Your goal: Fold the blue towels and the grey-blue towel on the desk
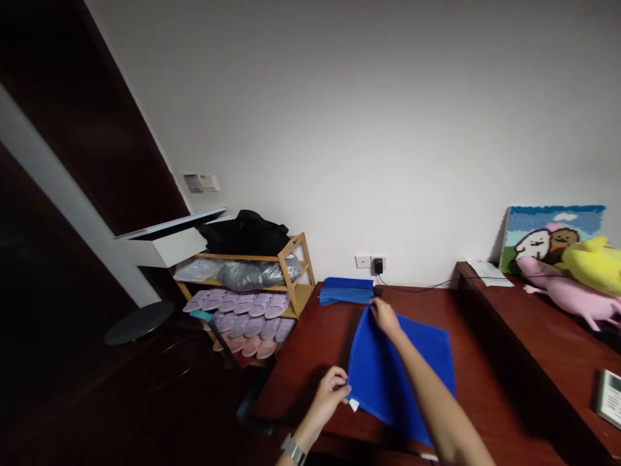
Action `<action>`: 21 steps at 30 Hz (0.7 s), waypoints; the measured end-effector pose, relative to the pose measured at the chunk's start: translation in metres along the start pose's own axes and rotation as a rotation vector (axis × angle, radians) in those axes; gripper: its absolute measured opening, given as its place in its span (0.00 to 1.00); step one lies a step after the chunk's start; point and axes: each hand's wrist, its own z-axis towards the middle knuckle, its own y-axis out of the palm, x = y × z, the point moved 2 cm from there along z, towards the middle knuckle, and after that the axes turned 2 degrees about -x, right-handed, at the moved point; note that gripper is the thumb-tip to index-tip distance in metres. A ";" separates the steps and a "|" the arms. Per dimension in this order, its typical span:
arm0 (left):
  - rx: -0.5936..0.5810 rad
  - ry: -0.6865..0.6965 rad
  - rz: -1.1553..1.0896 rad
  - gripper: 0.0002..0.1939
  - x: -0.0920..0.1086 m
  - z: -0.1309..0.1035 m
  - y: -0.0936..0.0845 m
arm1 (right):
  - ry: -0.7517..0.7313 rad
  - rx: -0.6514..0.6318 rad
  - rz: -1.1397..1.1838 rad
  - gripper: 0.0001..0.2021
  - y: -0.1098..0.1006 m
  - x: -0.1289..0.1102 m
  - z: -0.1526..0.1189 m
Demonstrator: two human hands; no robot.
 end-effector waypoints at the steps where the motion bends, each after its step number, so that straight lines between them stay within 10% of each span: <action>1: 0.046 -0.034 0.048 0.16 -0.016 0.003 -0.013 | -0.007 -0.049 0.009 0.15 0.027 -0.006 -0.006; 7: 0.141 -0.094 0.216 0.16 -0.071 0.002 -0.071 | 0.013 -0.178 0.007 0.21 0.106 0.008 -0.110; 14: 0.161 -0.072 0.330 0.26 -0.088 -0.006 -0.088 | 0.283 -0.054 -0.302 0.30 0.086 0.121 -0.236; 21: 0.209 0.022 0.466 0.23 -0.084 -0.015 -0.086 | 0.298 -0.153 -0.318 0.32 0.078 0.132 -0.253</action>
